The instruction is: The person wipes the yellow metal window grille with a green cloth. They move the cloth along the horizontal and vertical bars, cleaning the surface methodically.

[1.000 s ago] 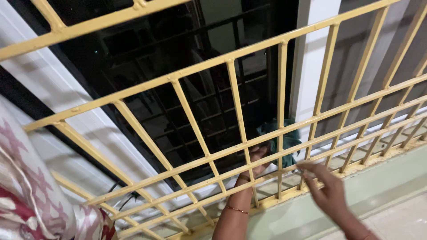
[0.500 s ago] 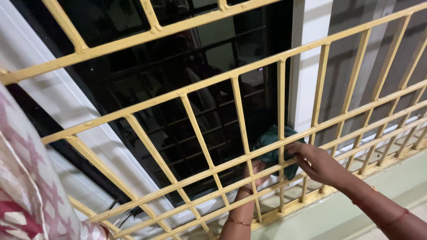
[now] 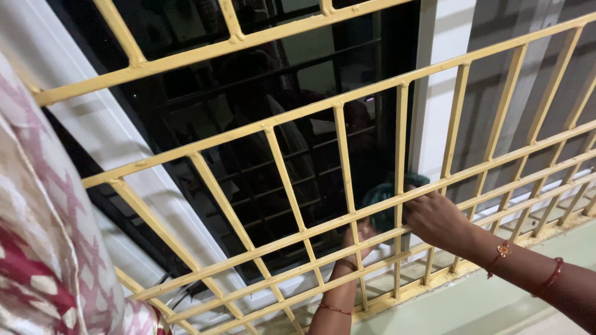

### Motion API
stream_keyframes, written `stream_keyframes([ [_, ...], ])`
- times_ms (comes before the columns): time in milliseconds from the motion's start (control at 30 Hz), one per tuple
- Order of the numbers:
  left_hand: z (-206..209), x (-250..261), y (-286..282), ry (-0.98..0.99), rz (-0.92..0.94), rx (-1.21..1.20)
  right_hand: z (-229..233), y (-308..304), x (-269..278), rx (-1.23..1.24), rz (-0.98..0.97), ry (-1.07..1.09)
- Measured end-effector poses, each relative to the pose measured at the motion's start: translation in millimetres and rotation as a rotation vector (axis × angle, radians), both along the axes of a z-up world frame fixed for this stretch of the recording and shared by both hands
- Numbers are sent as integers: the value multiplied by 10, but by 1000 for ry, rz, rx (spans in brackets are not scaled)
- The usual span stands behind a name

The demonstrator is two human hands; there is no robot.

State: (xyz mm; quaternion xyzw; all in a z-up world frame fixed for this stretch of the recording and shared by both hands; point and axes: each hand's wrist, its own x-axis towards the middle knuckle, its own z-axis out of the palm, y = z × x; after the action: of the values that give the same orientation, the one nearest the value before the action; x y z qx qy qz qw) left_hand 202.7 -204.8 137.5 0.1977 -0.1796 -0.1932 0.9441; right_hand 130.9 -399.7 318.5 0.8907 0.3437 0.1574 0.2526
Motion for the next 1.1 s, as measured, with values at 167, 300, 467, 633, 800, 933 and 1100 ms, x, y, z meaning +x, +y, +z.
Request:
stream_keyframes([
  [167, -554, 28, 206, -34, 143, 215, 78, 9, -64, 254, 56, -290],
  [300, -1281, -521, 367, 62, 497, 992, 169, 6, -91, 309, 106, -291],
  [467, -1126, -1183, 182, -132, 638, 1178, 83, -48, -70, 292, 144, -340],
  [633, 100, -1848, -28, -433, 532, 816, -55, -122, -19, 318, 178, -416],
  [800, 992, -1288, -330, -36, 415, 118, -64, -107, -84, 473, 259, -455],
  [933, 980, -707, -525, 135, 439, 86, -84, -99, -121, 492, 213, -511],
  [1100, 930, -12, -488, 21, 176, 136, -227, -184, -84, 415, 129, -362],
])
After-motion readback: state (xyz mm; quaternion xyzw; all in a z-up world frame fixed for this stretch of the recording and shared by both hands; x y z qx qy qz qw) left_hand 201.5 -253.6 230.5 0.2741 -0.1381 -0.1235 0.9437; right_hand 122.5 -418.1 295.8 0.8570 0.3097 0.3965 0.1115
